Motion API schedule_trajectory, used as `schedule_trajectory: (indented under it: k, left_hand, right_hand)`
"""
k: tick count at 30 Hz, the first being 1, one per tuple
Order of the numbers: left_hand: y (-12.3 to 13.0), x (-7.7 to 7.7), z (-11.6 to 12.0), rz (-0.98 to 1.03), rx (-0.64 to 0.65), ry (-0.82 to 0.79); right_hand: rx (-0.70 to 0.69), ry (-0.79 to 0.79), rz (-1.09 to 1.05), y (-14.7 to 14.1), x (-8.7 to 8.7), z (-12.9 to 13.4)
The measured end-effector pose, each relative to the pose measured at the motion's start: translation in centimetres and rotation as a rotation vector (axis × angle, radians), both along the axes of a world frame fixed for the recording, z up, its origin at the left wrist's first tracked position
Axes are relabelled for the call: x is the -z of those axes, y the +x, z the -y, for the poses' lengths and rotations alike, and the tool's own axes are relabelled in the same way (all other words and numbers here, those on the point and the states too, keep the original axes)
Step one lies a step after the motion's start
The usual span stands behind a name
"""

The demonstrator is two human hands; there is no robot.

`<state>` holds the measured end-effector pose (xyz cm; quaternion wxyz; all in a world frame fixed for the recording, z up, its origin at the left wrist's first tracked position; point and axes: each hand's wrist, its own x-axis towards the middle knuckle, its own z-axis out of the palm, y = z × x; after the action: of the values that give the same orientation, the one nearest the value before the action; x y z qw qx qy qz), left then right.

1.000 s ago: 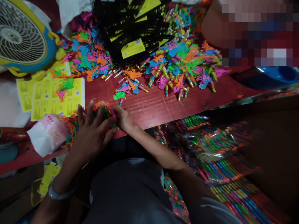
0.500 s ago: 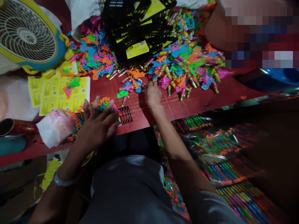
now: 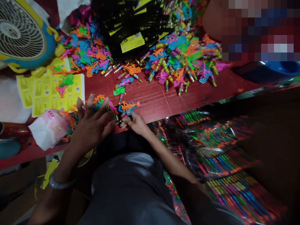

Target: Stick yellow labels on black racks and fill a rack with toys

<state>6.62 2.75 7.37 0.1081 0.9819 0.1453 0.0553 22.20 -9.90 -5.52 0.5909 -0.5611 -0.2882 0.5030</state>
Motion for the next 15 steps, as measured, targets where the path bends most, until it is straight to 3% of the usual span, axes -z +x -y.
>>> schedule_trajectory:
  k: [4,8,15]
  left_hand:
    - [0.0,0.1,0.0,-0.003,0.003,-0.009]
    - [0.1,0.0,0.0,0.006,-0.012,-0.023]
    - [-0.3,0.4,-0.2,0.019,0.003,-0.010]
  right_hand:
    - [0.026,-0.045,0.386,-0.9,-0.2,-0.1]
    - [-0.042,-0.180,0.773,-1.3,-1.3,0.0]
    - [-0.205,-0.360,1.048,-2.6,-3.2,-0.4]
